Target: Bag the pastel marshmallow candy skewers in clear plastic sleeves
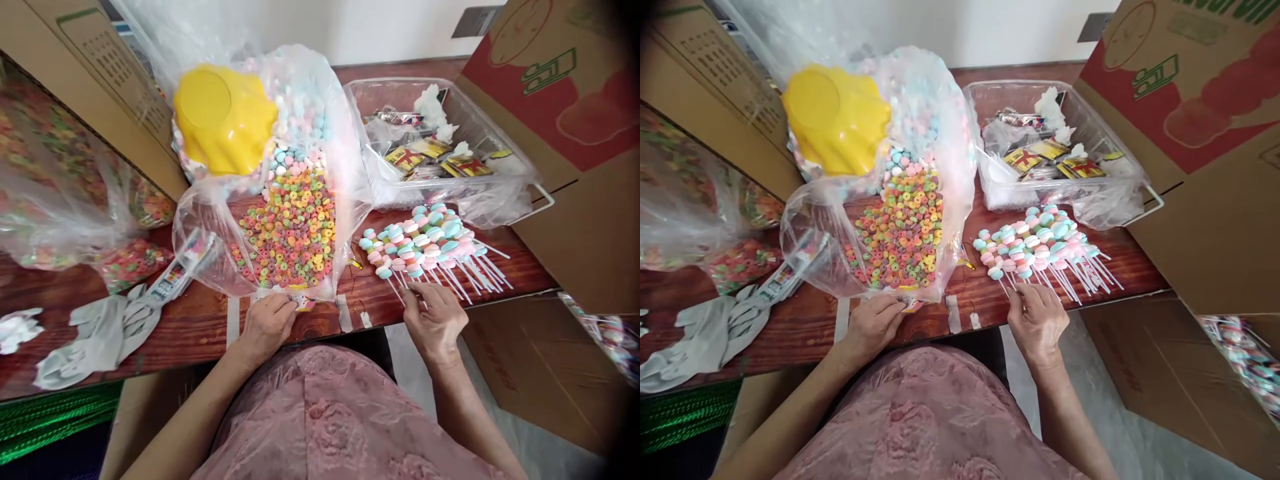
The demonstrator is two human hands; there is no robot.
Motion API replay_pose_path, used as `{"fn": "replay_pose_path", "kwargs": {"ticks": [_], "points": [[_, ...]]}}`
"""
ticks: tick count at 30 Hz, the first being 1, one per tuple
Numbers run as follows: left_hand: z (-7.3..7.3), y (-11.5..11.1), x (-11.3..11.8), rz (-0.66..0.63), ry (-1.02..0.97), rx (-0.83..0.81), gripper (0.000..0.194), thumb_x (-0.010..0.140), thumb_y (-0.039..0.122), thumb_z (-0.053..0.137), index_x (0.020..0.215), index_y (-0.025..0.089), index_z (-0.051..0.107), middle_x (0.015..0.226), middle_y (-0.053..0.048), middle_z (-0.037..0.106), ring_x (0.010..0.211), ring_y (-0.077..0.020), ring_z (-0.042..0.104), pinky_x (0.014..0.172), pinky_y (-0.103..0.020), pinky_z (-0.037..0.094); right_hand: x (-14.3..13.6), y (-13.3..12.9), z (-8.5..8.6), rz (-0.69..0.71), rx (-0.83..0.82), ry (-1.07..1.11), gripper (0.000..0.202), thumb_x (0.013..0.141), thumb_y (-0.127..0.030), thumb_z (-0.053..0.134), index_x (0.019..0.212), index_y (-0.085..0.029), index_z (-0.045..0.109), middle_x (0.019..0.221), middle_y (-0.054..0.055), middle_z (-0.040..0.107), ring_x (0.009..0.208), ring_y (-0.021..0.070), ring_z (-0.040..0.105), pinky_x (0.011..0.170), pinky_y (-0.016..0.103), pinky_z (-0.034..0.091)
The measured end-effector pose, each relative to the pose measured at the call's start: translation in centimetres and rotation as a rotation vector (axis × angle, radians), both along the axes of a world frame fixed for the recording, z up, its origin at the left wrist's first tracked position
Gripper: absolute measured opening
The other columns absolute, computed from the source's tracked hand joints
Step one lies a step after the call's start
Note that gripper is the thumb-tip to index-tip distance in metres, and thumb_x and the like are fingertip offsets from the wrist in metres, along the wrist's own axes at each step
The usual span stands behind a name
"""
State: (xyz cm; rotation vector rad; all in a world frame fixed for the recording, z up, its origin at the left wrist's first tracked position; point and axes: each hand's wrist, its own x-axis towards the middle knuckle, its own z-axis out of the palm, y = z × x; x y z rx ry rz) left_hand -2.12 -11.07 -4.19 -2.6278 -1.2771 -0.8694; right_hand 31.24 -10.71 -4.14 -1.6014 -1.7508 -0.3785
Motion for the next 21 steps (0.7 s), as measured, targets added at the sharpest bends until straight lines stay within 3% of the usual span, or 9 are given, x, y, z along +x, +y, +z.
{"fn": "replay_pose_path", "kwargs": {"ticks": [4,10,17,21], "points": [[0.3,-0.7,0.1,0.057,-0.056,-0.120,0.020,0.091,0.008,0.050,0.101,0.015,0.066,0.093,-0.009,0.069,0.087,-0.0199,0.062,0.074,-0.032,0.053,0.7,0.7,0.3,-0.129,-0.016,-0.056,0.018,0.089,-0.037,0.065,0.084,-0.020,0.069,0.080,0.005,0.073,0.077,0.0201,0.065,0.073,0.031,0.047],[0.8,-0.2,0.3,0.132,-0.194,-0.097,0.021,0.090,0.013,0.057,0.070,0.016,0.061,0.069,-0.004,0.057,0.072,-0.0172,0.053,0.065,-0.029,0.045,1.7,0.9,0.1,-0.256,-0.175,-0.076,0.036,0.089,-0.051,0.059,0.088,-0.017,0.071,0.079,0.008,0.071,0.077,0.0219,0.061,0.066,0.031,0.038],[0.2,-1.2,0.0,0.168,-0.024,-0.208,0.015,0.092,0.018,0.057,0.099,0.015,0.069,0.091,-0.009,0.066,0.085,-0.0211,0.056,0.075,-0.033,0.048,1.9,-0.1,-0.4,-0.295,-0.357,-0.012,0.025,0.087,-0.035,0.055,0.080,-0.018,0.072,0.078,0.008,0.070,0.071,0.0195,0.058,0.061,0.030,0.033],[0.0,-1.5,-0.4,0.146,-0.125,-0.240,0.017,0.093,0.015,0.054,0.087,0.015,0.070,0.085,-0.008,0.068,0.081,-0.0195,0.057,0.074,-0.032,0.048,2.0,0.0,-0.9,-0.302,-0.269,0.051,0.028,0.086,-0.032,0.049,0.082,-0.015,0.070,0.075,0.011,0.067,0.068,0.0224,0.056,0.061,0.033,0.035]]}}
